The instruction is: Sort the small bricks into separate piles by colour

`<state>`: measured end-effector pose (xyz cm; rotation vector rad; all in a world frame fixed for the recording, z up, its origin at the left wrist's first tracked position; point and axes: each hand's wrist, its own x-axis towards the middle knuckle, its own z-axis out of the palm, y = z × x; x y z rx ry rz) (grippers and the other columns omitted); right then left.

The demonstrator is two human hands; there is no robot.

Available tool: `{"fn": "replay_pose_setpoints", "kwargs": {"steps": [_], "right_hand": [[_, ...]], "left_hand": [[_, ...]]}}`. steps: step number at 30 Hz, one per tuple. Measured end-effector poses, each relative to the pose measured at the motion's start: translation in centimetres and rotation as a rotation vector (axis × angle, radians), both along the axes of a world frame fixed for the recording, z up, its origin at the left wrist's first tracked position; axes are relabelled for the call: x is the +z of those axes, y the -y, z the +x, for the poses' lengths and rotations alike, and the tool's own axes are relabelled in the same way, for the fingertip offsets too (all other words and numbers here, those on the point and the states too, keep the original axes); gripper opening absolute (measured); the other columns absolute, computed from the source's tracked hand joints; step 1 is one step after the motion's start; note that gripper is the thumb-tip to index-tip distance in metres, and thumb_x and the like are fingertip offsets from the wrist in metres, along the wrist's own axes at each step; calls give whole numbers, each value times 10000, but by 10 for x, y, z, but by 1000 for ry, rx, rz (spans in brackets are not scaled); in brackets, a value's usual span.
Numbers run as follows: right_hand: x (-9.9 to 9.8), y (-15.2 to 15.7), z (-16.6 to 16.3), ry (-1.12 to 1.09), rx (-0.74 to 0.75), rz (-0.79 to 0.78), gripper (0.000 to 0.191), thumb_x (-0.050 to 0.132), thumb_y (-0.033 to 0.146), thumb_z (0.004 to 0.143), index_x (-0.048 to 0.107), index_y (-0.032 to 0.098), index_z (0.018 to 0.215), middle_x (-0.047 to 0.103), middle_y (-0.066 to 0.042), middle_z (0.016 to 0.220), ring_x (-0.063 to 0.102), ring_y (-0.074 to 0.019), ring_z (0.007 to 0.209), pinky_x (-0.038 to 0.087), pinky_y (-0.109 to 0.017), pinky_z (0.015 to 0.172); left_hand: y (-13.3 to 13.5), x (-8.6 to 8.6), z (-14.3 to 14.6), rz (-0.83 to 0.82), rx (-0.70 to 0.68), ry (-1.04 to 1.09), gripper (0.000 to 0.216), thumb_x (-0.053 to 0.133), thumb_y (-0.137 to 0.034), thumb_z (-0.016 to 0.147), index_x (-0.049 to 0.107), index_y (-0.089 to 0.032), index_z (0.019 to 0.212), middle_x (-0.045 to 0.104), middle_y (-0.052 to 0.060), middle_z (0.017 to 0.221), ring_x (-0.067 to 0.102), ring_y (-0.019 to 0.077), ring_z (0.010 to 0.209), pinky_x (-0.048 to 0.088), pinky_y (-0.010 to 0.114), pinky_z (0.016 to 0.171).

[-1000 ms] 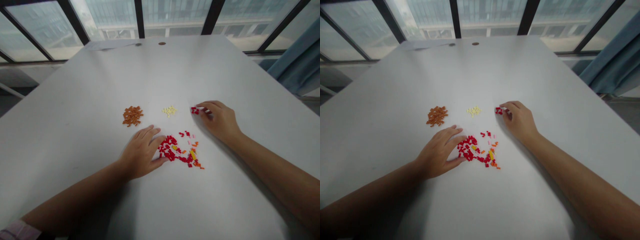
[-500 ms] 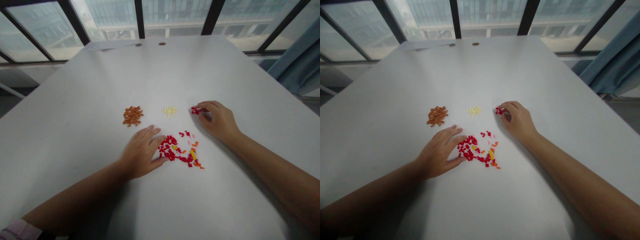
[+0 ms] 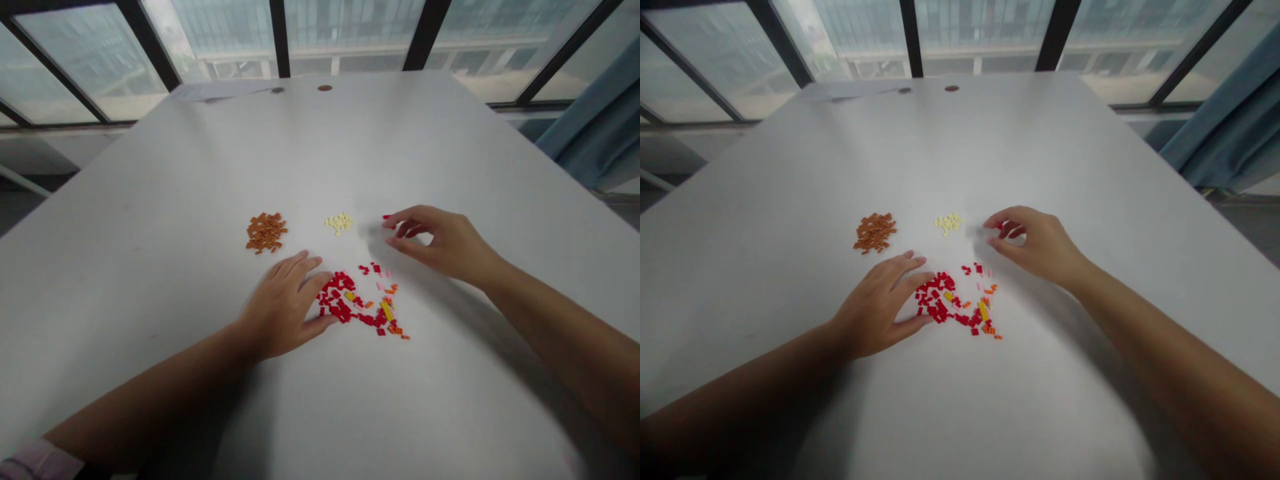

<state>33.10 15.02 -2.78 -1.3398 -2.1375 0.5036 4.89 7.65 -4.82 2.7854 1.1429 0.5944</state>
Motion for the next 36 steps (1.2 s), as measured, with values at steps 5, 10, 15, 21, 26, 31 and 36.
{"fn": "replay_pose_setpoints", "kwargs": {"steps": [5, 10, 15, 21, 26, 31, 36], "right_hand": [[14, 9, -6, 82, 328, -239, 240, 579, 355, 830, 703, 246, 1004, 745, -26, 883, 686, -186, 768, 559, -351, 747], [11, 8, -6, 93, 351, -233, 218, 564, 339, 834, 706, 254, 976, 751, -18, 915, 686, -177, 776, 556, -326, 725], [11, 5, -2, 140, 357, -229, 227, 581, 340, 812, 720, 273, 979, 756, -20, 908, 692, -201, 788, 553, -347, 737], [11, 7, -6, 137, 377, -214, 193, 593, 331, 808, 730, 285, 936, 758, 10, 876, 696, -178, 777, 550, -325, 750], [10, 5, -4, 108, 312, -171, 209, 587, 357, 818, 713, 266, 958, 756, -5, 864, 689, -184, 748, 551, -336, 731], [-2, -5, 7, 62, 40, 25, 149, 583, 344, 799, 691, 266, 864, 755, -17, 897, 693, -205, 733, 557, -376, 731], [-13, -13, 15, 86, -110, 147, 145, 571, 303, 803, 698, 285, 870, 756, -16, 905, 705, -246, 787, 544, -410, 736]], "left_hand": [[0, 0, 0, 11, 2, -2, 459, 588, -446, 895, 604, -104, 1202, 581, 223, 1312, 500, 363, 1295, 434, 530, 1062], [0, 1, 0, 1, -4, 6, 458, 588, -445, 895, 609, -99, 1193, 583, 230, 1308, 501, 371, 1291, 441, 539, 1052], [0, -1, 0, -24, 6, 30, 444, 601, -432, 886, 607, -126, 1207, 577, 220, 1321, 493, 365, 1304, 431, 545, 1064], [0, -1, 0, -3, 3, 11, 456, 579, -453, 897, 606, -118, 1205, 579, 219, 1319, 494, 365, 1302, 433, 539, 1063], [0, 0, 0, -19, 2, 12, 463, 585, -453, 894, 606, -114, 1209, 579, 224, 1317, 495, 366, 1299, 435, 543, 1059], [0, -1, 0, -40, 4, 36, 454, 591, -444, 891, 602, -134, 1222, 572, 216, 1329, 483, 360, 1315, 423, 547, 1070], [0, -1, 0, -25, 5, 24, 454, 588, -443, 893, 602, -125, 1218, 572, 219, 1329, 484, 363, 1315, 427, 542, 1067]]}}
